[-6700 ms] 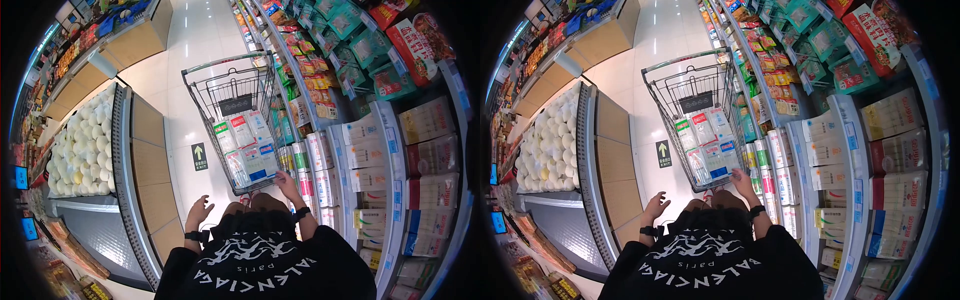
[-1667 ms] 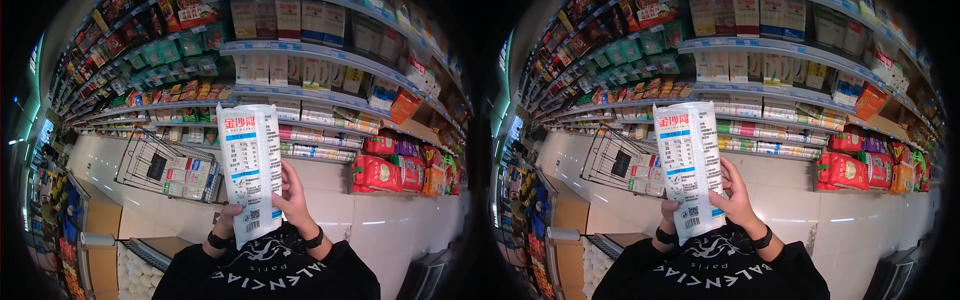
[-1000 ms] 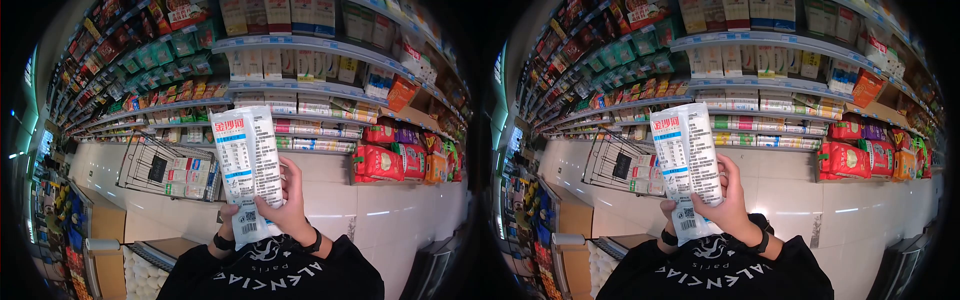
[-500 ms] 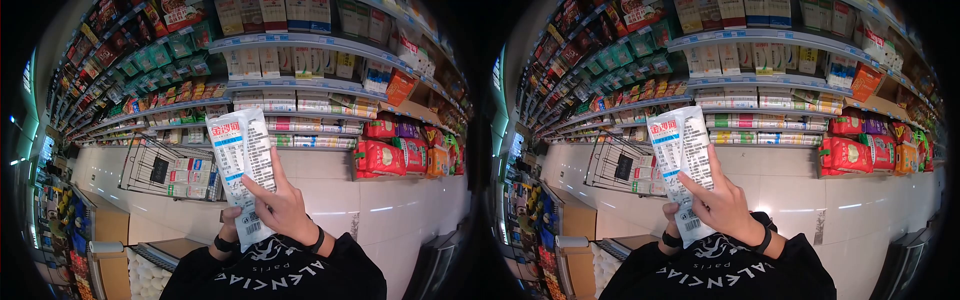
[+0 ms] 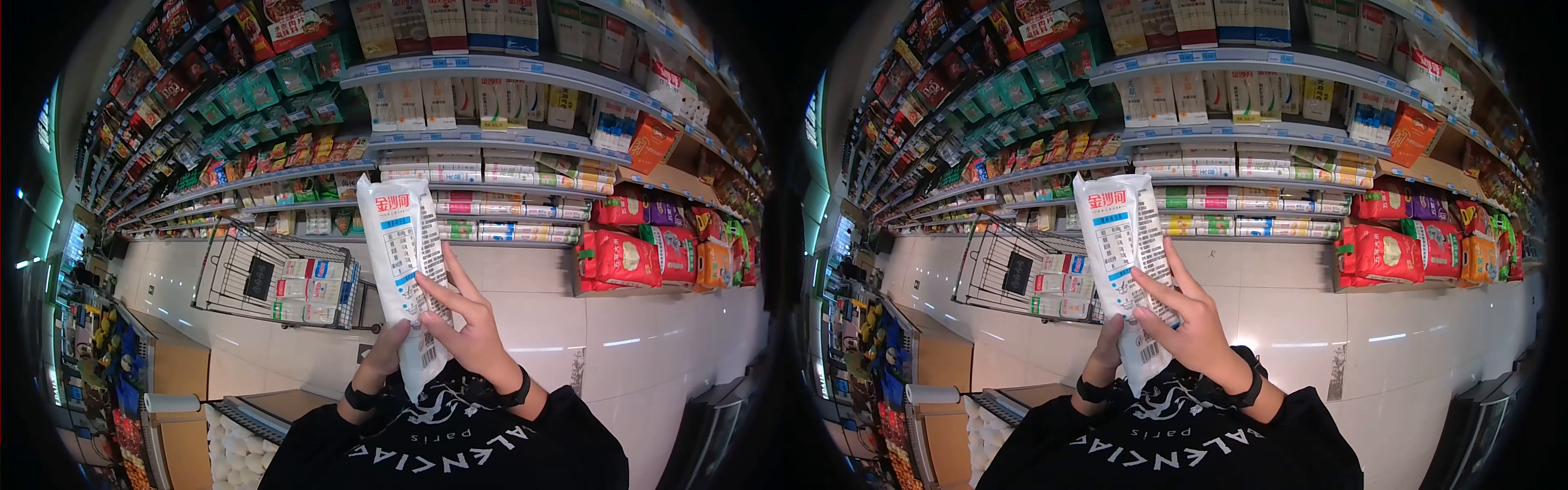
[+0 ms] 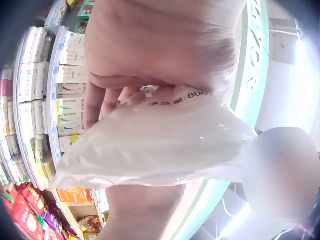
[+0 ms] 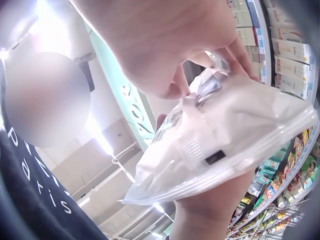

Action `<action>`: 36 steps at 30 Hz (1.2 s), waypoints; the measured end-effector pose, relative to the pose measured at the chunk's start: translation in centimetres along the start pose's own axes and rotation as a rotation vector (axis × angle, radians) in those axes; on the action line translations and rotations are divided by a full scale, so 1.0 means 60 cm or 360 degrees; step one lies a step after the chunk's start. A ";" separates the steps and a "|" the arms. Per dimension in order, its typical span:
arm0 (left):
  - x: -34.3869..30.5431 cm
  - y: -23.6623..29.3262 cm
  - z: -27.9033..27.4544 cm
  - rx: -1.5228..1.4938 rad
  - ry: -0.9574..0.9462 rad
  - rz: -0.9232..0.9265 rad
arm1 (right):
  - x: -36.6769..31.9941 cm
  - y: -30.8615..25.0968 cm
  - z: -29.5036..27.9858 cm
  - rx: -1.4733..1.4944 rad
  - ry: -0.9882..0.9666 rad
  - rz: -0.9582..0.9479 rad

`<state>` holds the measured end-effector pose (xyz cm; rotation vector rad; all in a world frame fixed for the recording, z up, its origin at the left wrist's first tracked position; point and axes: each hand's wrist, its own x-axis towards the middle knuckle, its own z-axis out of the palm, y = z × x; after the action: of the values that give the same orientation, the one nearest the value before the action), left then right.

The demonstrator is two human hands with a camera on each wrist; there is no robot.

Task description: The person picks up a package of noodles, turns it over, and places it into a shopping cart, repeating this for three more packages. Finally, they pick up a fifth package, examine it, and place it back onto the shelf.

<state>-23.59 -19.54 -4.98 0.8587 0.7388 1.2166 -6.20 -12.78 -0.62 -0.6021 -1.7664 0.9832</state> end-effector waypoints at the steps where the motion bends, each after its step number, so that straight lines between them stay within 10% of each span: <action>1: 0.002 -0.007 -0.001 -0.0002 0.0001 0.0001 | -0.002 0.000 0.001 -0.0001 -0.0002 0.0000; 10: 0.044 0.011 0.020 0.1626 0.0492 0.0582 | -0.018 0.025 0.002 0.1172 -0.0039 0.0875; 14: 0.033 0.040 0.054 0.0695 0.0736 0.0316 | -0.016 0.024 -0.029 0.1763 0.0039 0.1252; 22: 0.038 0.020 0.031 0.0365 0.0459 0.0361 | -0.016 0.053 -0.036 0.2178 -0.0095 0.1162; 36: 0.082 0.054 -0.016 0.0428 0.0546 0.0466 | 0.047 0.075 0.006 0.1302 0.0037 0.0924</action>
<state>-24.97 -14.18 -2.76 1.0159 1.1000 1.5728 -7.81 -8.30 -3.01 -0.5783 -1.0127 1.9394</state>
